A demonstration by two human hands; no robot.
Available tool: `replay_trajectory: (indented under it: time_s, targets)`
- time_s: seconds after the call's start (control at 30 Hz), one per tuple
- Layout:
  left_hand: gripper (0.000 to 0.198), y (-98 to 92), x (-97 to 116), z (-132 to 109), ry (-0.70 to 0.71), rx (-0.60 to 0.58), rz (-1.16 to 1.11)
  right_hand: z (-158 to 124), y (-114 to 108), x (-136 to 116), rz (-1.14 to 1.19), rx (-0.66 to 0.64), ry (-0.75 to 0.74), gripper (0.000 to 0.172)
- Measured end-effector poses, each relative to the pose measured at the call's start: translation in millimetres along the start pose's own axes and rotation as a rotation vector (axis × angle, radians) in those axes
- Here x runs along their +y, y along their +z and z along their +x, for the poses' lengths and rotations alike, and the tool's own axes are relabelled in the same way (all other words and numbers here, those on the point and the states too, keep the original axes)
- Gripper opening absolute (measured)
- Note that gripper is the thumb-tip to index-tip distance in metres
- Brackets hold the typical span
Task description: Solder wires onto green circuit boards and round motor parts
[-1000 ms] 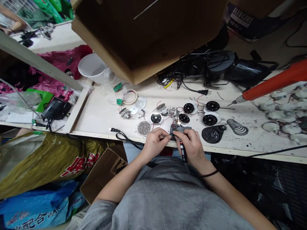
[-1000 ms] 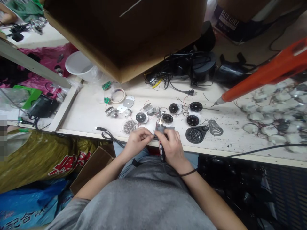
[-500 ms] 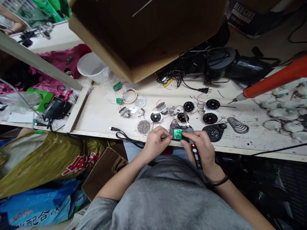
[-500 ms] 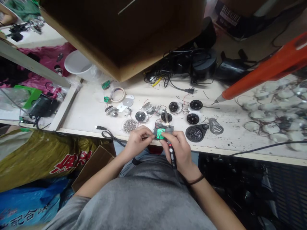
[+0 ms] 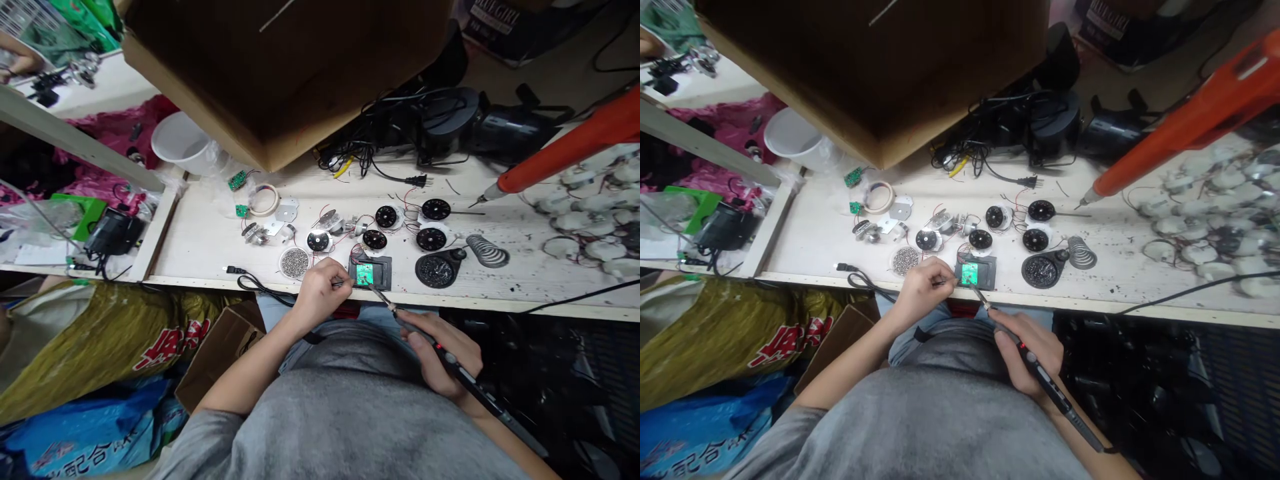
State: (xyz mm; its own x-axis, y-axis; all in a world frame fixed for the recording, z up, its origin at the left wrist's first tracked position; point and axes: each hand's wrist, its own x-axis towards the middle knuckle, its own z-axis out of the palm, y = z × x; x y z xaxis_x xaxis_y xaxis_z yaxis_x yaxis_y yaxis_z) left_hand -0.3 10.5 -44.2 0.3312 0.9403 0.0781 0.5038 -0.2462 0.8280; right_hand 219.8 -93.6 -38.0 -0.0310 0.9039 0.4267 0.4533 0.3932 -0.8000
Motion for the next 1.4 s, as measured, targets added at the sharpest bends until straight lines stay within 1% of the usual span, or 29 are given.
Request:
replay_trajectory:
  time_s: [0.1, 0.2, 0.4, 0.67, 0.77, 0.87, 1.0, 1.1, 1.27, 1.4]
  targets:
    - [0.018, 0.6, 0, 1, -0.017, 0.002, 0.016, -8, 4, 4, 0.009, 0.007, 0.043, 0.032]
    - [0.019, 1.0, 0, 1, -0.002, 0.006, 0.024, -10, 6, 6, 0.009, 0.0, 0.067, 0.03]
    - [0.019, 0.4, -1, 0, 0.046, 0.024, 0.019, -7, 11, 9, -0.009, 0.008, 0.013, 0.031]
    - [0.019, 1.0, -2, 0, 0.024, 0.015, 0.025, -4, 17, 8, -0.021, 0.023, -0.016, 0.033]
    - [0.019, 1.1, -2, 0, 0.038, 0.022, 0.017, -4, 17, 6, -0.04, 0.026, -0.032, 0.033]
    - [0.018, 1.4, -3, 0, 0.047, 0.024, 0.004, -3, 16, 5, -0.077, 0.001, -0.033, 0.036]
    - [0.017, 2.3, -4, 0, 0.032, 0.017, 0.017, -1, 13, 9, -0.1, -0.043, -0.12, 0.043]
    - [0.018, 2.9, -4, -1, 0.036, 0.021, 0.018, -1, 14, 12, -0.114, -0.037, -0.18, 0.045]
    - [0.019, 2.7, -3, 0, 0.054, 0.031, 0.007, -4, 20, 7, -0.145, 0.008, -0.145, 0.038]
    - [0.018, 1.7, -1, 1, 0.023, 0.011, 0.027, -6, 22, 5, -0.151, 0.018, -0.133, 0.04]
